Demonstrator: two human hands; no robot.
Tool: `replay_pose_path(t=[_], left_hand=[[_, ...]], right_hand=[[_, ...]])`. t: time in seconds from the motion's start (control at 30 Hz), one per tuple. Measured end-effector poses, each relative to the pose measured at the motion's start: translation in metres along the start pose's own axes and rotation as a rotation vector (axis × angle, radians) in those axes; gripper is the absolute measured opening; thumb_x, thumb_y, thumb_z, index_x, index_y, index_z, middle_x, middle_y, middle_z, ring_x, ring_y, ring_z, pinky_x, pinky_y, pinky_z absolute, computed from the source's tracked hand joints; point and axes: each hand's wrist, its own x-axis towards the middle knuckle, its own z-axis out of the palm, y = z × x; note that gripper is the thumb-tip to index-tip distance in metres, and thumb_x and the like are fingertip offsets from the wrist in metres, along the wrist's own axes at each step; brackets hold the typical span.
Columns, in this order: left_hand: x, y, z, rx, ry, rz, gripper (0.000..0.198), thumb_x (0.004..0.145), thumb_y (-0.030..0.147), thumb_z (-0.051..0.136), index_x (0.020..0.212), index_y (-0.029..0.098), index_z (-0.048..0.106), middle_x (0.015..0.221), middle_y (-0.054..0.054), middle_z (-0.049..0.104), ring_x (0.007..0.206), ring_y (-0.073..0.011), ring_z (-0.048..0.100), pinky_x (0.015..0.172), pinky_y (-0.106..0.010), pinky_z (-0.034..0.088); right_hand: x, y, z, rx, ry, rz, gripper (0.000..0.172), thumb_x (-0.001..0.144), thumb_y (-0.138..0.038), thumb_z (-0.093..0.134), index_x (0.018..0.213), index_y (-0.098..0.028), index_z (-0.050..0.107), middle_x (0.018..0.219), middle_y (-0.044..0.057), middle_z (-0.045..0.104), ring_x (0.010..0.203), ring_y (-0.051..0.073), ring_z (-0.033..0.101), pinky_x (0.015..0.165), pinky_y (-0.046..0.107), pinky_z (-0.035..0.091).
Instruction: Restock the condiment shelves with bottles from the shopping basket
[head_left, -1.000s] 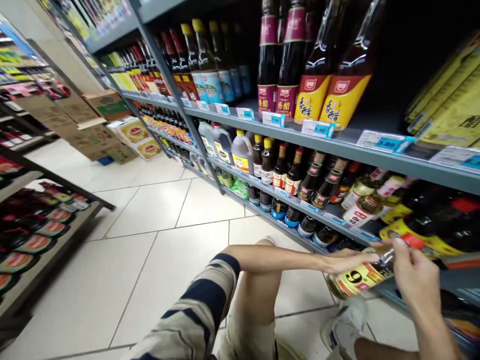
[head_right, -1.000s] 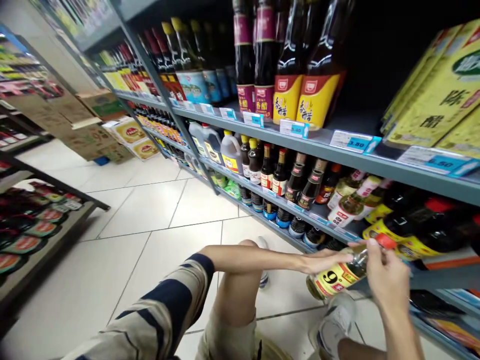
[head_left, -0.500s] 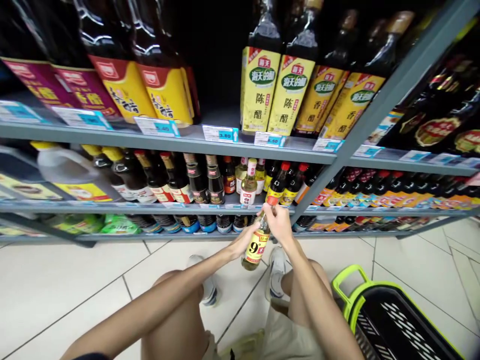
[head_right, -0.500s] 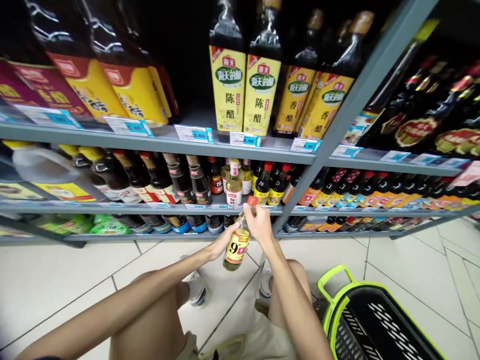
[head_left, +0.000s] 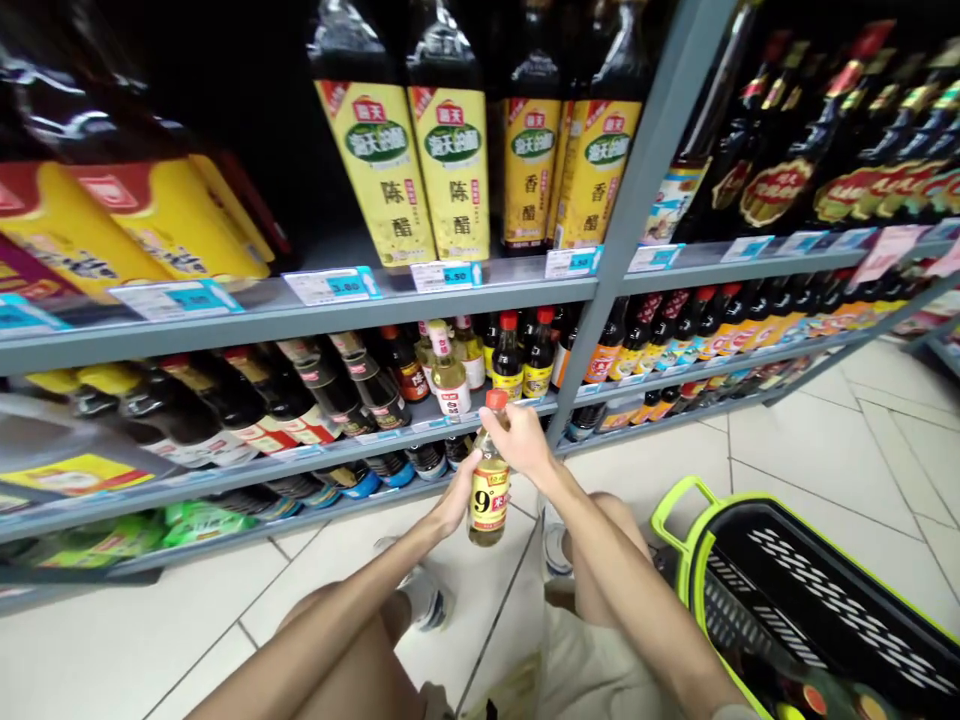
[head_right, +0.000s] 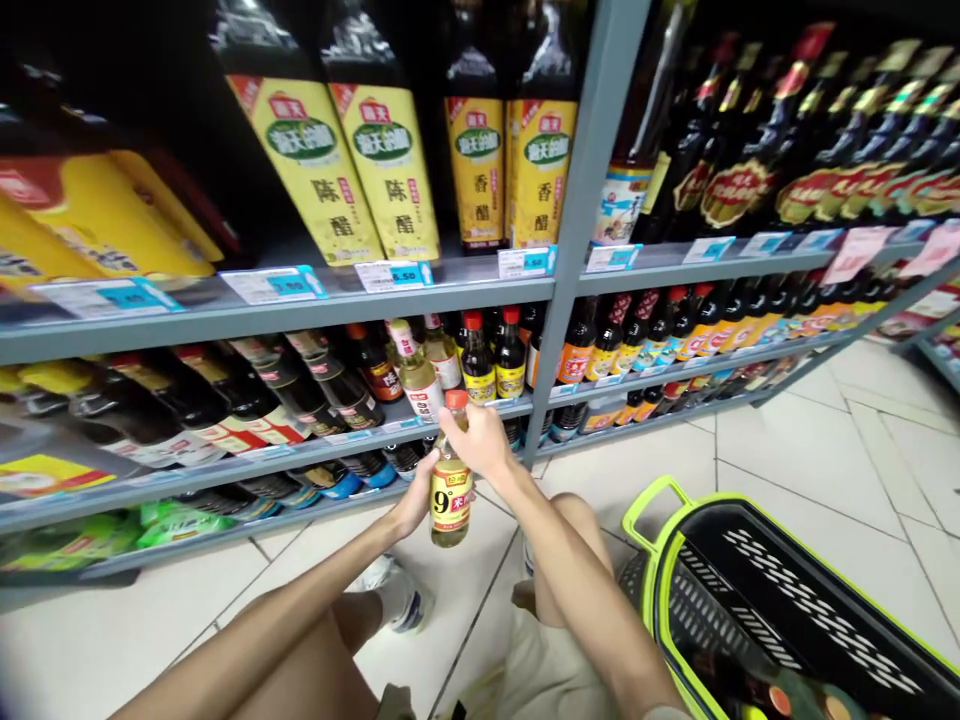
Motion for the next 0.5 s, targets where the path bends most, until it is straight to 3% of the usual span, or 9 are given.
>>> replay_pose_path(t=[0.3,0.5], left_hand=[[0.006,0.001,0.011,-0.004,0.003,-0.014,0.081,0.070,0.092,0.062,0.091,0.013,0.070,0.075,-0.012,0.076,0.064,-0.0255,0.073,0.067,-0.038,0.060],[0.006,-0.003,0.001,-0.022,0.032,-0.054,0.070,0.077,0.082,0.063,0.091,0.014,0.071,0.076,-0.013,0.078,0.064,-0.0264,0.074,0.066,-0.037,0.061]], right_hand=[[0.001,0.002,-0.009,-0.035,0.007,-0.014,0.045,0.102,-0.052,0.054,0.071,-0.021,0.064,0.071,0.009,0.076,0.062,0.021,0.069,0.063,0.031,0.045],[0.001,-0.002,-0.004,-0.100,0.008,0.033,0.045,0.101,-0.051,0.057,0.068,-0.021,0.062,0.065,0.005,0.071,0.061,0.018,0.062,0.059,0.028,0.039]])
